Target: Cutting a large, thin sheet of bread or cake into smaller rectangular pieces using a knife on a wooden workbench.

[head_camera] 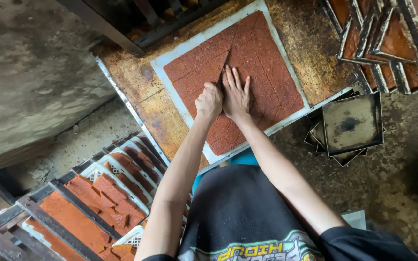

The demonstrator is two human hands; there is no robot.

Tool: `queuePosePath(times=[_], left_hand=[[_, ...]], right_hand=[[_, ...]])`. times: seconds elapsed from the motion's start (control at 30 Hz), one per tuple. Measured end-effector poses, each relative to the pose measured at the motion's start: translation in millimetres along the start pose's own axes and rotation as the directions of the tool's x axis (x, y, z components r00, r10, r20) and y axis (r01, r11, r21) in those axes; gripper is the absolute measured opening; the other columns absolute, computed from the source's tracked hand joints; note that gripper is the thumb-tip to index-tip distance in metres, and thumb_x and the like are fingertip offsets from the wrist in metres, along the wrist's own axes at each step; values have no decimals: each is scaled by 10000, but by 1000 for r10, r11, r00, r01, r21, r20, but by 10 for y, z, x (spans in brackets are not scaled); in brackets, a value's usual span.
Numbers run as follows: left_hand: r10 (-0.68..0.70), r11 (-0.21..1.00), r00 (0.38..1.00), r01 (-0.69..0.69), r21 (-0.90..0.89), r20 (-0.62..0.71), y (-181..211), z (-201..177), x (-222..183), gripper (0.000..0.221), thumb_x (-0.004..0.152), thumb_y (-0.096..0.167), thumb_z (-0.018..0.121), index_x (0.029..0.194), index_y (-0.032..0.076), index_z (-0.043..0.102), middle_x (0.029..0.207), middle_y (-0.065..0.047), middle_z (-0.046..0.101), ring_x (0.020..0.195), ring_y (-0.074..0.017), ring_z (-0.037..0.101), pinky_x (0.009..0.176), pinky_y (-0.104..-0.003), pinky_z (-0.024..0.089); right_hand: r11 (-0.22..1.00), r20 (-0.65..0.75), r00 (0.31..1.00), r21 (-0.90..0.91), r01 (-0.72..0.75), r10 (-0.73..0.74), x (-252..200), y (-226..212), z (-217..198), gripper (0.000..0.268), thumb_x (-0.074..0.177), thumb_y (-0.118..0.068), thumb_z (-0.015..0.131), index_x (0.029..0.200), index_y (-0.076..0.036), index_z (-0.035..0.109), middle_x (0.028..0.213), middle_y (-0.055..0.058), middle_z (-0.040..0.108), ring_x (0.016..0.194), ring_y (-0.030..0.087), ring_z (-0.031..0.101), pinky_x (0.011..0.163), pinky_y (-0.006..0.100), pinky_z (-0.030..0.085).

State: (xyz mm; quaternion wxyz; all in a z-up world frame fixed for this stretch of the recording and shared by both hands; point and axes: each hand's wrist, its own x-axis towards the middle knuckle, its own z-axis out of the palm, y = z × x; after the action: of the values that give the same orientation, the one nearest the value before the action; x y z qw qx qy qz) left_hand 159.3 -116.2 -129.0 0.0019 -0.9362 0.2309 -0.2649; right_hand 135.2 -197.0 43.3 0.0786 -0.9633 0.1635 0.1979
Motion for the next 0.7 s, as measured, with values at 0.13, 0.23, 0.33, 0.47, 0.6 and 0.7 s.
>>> queuePosePath(times=[0.13,0.23,0.33,0.47,0.6,0.7], left_hand=[[-2,1000,998,3,-17,59,-81,-331,81,375,951,190,466,1131,-120,576,607,-114,481,424,-327,601,383,-540,497],[-142,982,933,176,-75,330,-127,-404,68,406,982,432,451,897,51,564,544,7,523,434,-275,646,394,-496,532],[28,999,999,-28,-24,25,-175,-234,-193,377,925,171,462,1123,-127,578,609,-69,469,388,-275,564,352,-488,479],[53,998,999,-53,23,-8,-221,-184,-359,388,930,173,464,1134,-124,607,623,-90,465,402,-286,567,356,-490,478],[39,999,999,-39,1,-16,-285,-284,-443,402,930,185,472,1146,-128,598,639,-88,473,406,-276,568,352,-480,470],[53,998,997,-50,-43,51,-357,-335,-554,427,932,214,466,1148,-134,588,633,-67,484,419,-269,597,350,-465,478]], right_hand=[[997,-98,995,73,38,-31,163,132,408,726,1046,-263,533,1648,-148,142,1730,-10,-22,1588,204,-26,1236,608,-65],[993,-166,985,102,57,-39,166,124,423,686,1060,-361,528,1631,-145,216,1727,-16,49,1585,201,40,1238,607,-29],[991,-215,976,114,66,-40,124,92,370,671,1055,-380,543,1614,-141,260,1720,-16,80,1577,206,74,1234,620,0],[993,-244,969,105,62,-34,101,75,327,679,1043,-382,548,1616,-148,267,1718,-25,92,1574,207,88,1228,621,10],[996,-272,962,66,54,-34,93,74,353,681,1048,-377,546,1625,-157,256,1717,-28,93,1571,213,102,1224,617,38],[996,-279,959,67,62,-42,44,47,248,676,1046,-368,543,1623,-153,266,1714,-18,119,1568,221,121,1217,630,58]])
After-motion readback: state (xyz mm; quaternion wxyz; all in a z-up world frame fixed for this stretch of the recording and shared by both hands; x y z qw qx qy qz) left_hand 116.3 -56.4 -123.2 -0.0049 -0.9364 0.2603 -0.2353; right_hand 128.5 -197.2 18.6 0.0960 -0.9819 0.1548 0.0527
